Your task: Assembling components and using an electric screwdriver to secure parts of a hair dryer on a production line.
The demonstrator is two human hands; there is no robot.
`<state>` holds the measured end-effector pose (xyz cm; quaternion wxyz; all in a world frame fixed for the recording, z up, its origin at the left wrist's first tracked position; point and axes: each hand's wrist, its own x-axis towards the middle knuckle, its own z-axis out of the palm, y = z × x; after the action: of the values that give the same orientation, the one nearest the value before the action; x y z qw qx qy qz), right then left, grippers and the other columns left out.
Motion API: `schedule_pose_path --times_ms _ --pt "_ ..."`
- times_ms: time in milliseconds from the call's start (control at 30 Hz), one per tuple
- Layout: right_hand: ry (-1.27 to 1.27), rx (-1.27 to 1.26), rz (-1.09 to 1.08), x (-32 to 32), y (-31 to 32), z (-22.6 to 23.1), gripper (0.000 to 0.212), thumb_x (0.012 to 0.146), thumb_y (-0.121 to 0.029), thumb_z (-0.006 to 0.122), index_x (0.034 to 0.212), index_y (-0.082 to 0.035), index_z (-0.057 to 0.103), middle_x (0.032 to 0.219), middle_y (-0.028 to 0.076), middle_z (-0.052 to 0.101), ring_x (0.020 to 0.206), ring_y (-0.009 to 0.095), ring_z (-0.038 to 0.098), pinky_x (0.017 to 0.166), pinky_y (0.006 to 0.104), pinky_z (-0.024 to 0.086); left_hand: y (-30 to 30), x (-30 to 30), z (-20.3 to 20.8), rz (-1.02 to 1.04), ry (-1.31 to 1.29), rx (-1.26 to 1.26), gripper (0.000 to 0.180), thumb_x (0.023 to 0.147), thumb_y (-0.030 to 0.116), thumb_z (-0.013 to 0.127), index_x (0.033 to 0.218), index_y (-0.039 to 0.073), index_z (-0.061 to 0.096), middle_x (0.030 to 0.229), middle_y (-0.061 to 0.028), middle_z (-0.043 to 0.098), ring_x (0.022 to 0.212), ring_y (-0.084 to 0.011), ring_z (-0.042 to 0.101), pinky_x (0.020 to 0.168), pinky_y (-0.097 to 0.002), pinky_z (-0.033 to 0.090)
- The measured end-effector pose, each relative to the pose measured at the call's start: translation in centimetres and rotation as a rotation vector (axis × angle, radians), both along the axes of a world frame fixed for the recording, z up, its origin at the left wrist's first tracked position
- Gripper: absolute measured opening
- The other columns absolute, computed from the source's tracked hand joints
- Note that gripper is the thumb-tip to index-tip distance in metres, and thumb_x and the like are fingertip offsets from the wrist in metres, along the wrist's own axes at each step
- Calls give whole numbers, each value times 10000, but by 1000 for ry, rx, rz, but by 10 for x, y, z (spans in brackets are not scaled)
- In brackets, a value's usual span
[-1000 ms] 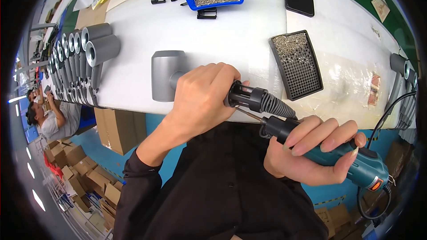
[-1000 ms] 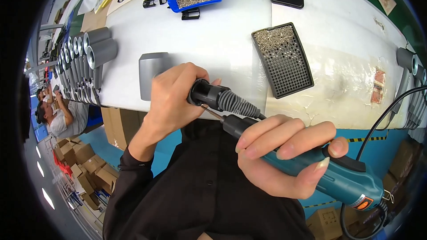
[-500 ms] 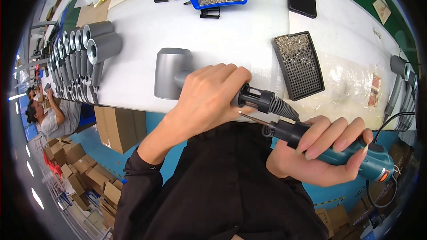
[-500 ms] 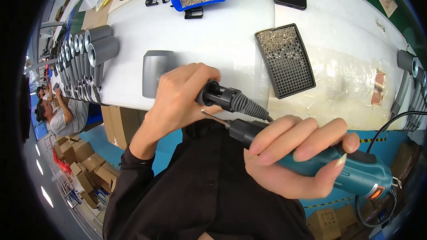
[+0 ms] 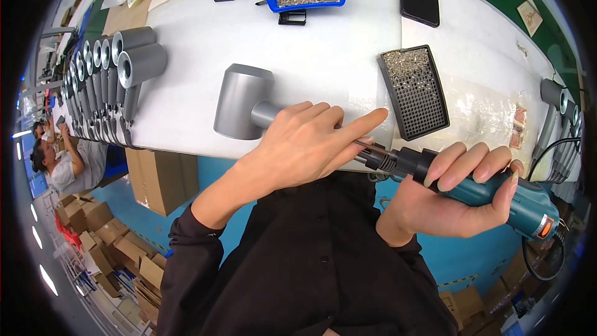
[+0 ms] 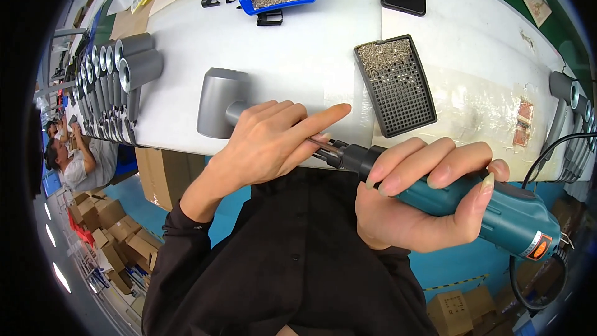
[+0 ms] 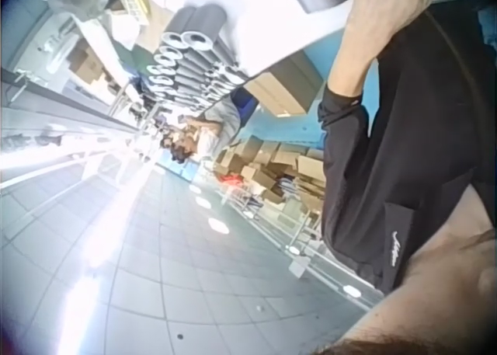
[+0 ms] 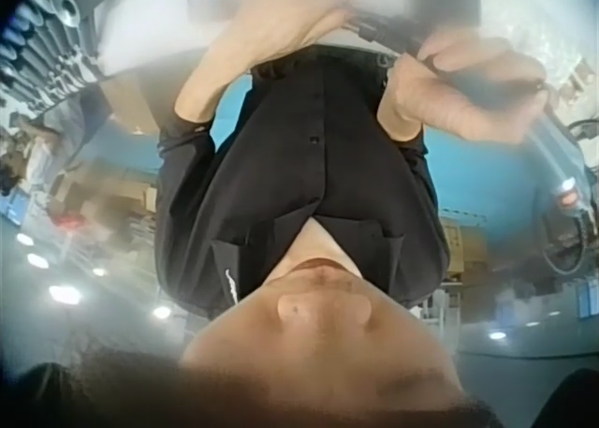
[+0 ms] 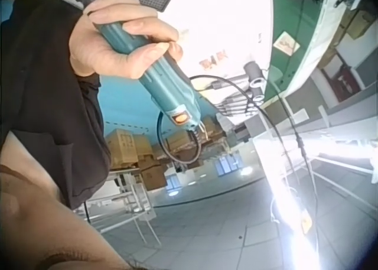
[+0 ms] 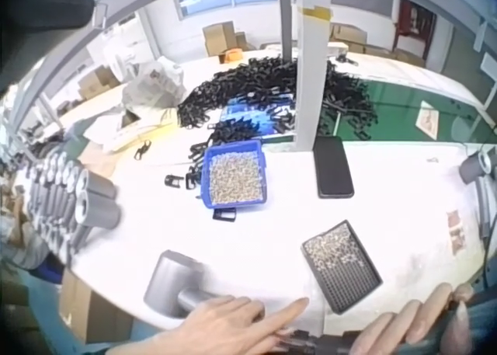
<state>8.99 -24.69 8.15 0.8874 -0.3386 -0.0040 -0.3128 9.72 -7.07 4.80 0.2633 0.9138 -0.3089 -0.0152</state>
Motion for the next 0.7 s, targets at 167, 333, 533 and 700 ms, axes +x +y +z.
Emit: schedule_pose_path --times_ms 167,333,533,700 --pt "7 -54 14 0 -2 2 246 987 -231 398 1162 -60 408 788 77 467 393 184 424 324 326 433 -1 0 -2 -3 -10 -4 499 878 244 639 1363 174 549 659 -54 490 588 -231 532 566 -356 429" --pt "30 -133 72 1 -1 7 272 984 -211 391 1230 -96 398 801 95 481 407 204 463 346 358 464 -3 0 -5 -34 -28 27 489 877 271 647 1352 191 563 643 -50 469 581 -232 527 567 -352 431" --pt "18 -170 110 2 1 5 268 996 -204 398 1248 -113 409 804 103 503 423 211 490 366 383 487 -1 -1 -2 -19 34 13 534 841 330 690 1318 121 573 676 -69 496 616 -254 551 585 -365 443" --pt "-133 3 8 -15 -9 14 281 998 -283 427 1162 -55 406 788 58 450 423 176 440 341 317 439 5 1 -2 6 9 -42 464 701 232 794 1089 65 601 730 -80 517 667 -288 567 603 -387 448"
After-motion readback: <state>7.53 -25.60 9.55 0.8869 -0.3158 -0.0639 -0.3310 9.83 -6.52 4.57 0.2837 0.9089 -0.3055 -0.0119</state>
